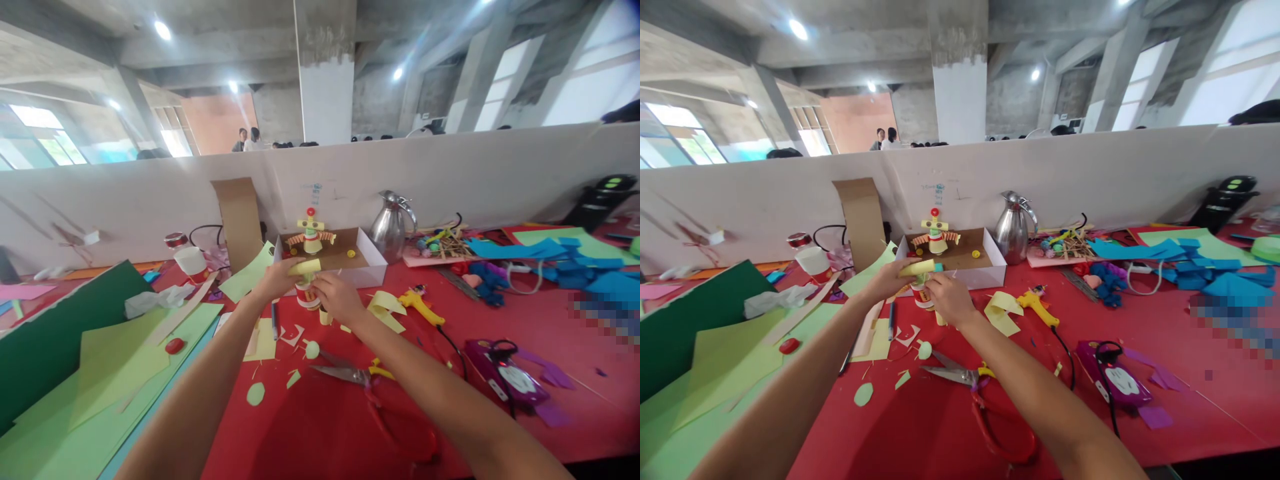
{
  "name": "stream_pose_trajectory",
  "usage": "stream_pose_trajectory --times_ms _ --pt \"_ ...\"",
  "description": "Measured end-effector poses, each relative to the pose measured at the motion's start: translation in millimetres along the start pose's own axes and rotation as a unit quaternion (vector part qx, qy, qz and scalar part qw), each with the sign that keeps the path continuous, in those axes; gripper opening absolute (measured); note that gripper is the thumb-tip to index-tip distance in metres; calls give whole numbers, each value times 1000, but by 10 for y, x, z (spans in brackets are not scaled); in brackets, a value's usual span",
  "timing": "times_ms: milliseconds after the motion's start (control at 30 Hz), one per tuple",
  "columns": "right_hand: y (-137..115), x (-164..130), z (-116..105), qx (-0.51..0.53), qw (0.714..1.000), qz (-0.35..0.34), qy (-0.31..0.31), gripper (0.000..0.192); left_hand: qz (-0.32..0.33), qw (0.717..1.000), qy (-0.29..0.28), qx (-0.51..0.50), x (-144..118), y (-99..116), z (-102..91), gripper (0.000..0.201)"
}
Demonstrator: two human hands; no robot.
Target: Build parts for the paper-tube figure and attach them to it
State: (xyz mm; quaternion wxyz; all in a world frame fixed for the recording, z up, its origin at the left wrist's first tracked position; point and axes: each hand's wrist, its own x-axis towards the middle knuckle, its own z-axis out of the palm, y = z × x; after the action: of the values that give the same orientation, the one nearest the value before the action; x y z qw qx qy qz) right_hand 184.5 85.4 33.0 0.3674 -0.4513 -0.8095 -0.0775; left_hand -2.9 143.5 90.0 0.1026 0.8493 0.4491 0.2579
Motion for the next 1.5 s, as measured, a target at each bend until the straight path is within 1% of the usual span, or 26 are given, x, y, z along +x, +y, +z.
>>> stream_pose_trajectory --times_ms 167,300,433,567,667,767,867,1000,1100,1167,1233,1300,1400,1500 --pt "12 67 37 -31 999 4 8 19 -25 999 17 32 0 47 108 51" --pt "7 91 52 -45 999 -5 8 23 -46 997 29 60 1 83 131 53" --pt "3 92 53 -53 999 -3 12 23 -56 995 22 81 9 113 136 55" --pt "17 82 42 -59 998 8 19 23 -65 994 14 89 38 139 183 53" --pt "44 66 23 -63 998 18 23 21 -80 993 15 84 77 158 200 58" --pt "74 52 4 -66 997 25 22 18 -88 993 15 72 108 173 148 67" --pt "78 44 -6 -62 998 25 16 17 -78 995 17 60 102 192 32 76" --pt "47 31 -3 -54 998 27 13 16 -66 996 28 44 21 230 -148 80" --pt "27 22 1 -51 998 29 13 15 -49 997 57 15 -86 231 -242 79" --pt "21 19 -4 -52 998 29 12 16 -42 994 95 -12 -171 196 -263 79" --pt "18 16 -16 -54 998 29 11 16 -54 988 139 -39 -262 130 -241 76" --pt "21 7 -33 -54 998 28 10 16 -85 977 179 -73 -356 47 -175 74" --pt "44 -15 -55 -53 998 28 8 15 -140 953 229 -142 -494 -48 -15 67" --pt "79 -37 -66 -53 998 28 4 14 -169 936 255 -175 -605 -30 162 59"
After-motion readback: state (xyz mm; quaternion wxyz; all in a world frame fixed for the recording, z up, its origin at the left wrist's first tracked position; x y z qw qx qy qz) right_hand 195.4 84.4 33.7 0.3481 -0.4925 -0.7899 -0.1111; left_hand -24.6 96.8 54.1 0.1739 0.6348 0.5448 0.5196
